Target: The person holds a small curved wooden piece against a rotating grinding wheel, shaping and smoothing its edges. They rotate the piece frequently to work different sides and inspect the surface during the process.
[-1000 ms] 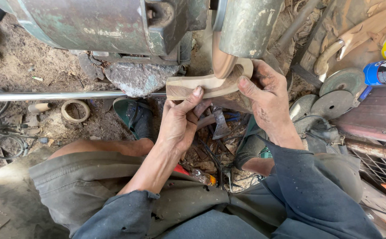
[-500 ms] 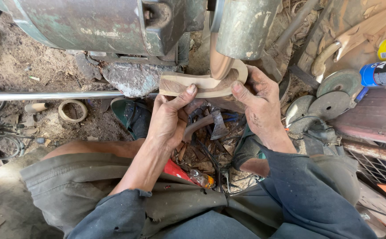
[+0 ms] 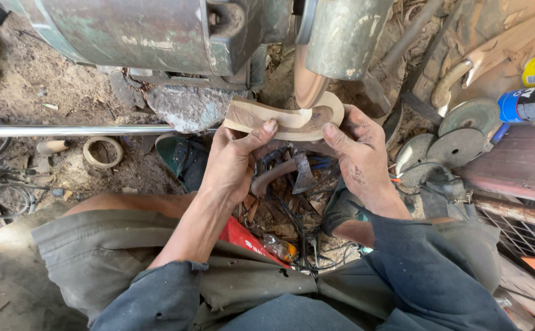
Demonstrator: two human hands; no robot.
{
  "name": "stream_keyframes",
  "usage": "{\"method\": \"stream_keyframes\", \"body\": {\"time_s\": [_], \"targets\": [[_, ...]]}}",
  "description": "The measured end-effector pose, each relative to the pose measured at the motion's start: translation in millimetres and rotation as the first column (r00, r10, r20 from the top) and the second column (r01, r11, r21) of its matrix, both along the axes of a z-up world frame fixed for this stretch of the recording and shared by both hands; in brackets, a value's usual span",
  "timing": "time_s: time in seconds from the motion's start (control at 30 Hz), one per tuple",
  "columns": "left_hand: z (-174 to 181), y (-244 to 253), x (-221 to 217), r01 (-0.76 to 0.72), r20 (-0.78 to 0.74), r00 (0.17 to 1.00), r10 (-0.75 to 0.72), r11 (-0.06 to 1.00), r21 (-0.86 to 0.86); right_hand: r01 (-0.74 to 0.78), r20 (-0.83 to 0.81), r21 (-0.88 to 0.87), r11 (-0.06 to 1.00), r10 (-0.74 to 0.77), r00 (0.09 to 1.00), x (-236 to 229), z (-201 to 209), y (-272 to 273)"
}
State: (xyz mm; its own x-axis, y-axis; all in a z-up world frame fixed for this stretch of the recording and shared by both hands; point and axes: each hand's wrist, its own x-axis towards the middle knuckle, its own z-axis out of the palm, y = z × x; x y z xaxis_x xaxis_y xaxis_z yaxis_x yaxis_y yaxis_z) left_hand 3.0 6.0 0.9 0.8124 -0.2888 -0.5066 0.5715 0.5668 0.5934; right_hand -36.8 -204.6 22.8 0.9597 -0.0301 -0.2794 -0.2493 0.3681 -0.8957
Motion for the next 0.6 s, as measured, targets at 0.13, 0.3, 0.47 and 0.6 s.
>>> {"method": "stream_keyframes", "body": {"time_s": [0.13, 0.3, 0.47, 0.6], "targets": [[-2.2, 0.5, 0.3, -0.013, -0.014, 1.0, 0.013, 1.0, 0.012, -0.013, 0.053, -0.011, 1.0, 0.013, 0.998, 8.3, 2.8, 1.6], [-6.5, 3.4, 1.2, -0.017, 0.049, 0.999, 0.014, 0.998, 0.063, -0.064, 0.039, -0.144, 0.988, 0.07, 0.997, -0.2, 0.7, 5.4], [-6.1, 6.4, -14.6, -0.019, 0.012, 1.0, 0.02, 0.999, -0.04, -0.111, -0.202, 0.37, 0.922, 0.197, 0.959, -17.4, -0.5, 1.3], [-19.3, -3.6, -34.3, 0.097, -0.02, 0.995, -0.1, 0.986, -0.135, -0.166, -0.266, 0.479, 0.862, 0.323, 0.908, -31.8, -12.4, -11.0]]}}
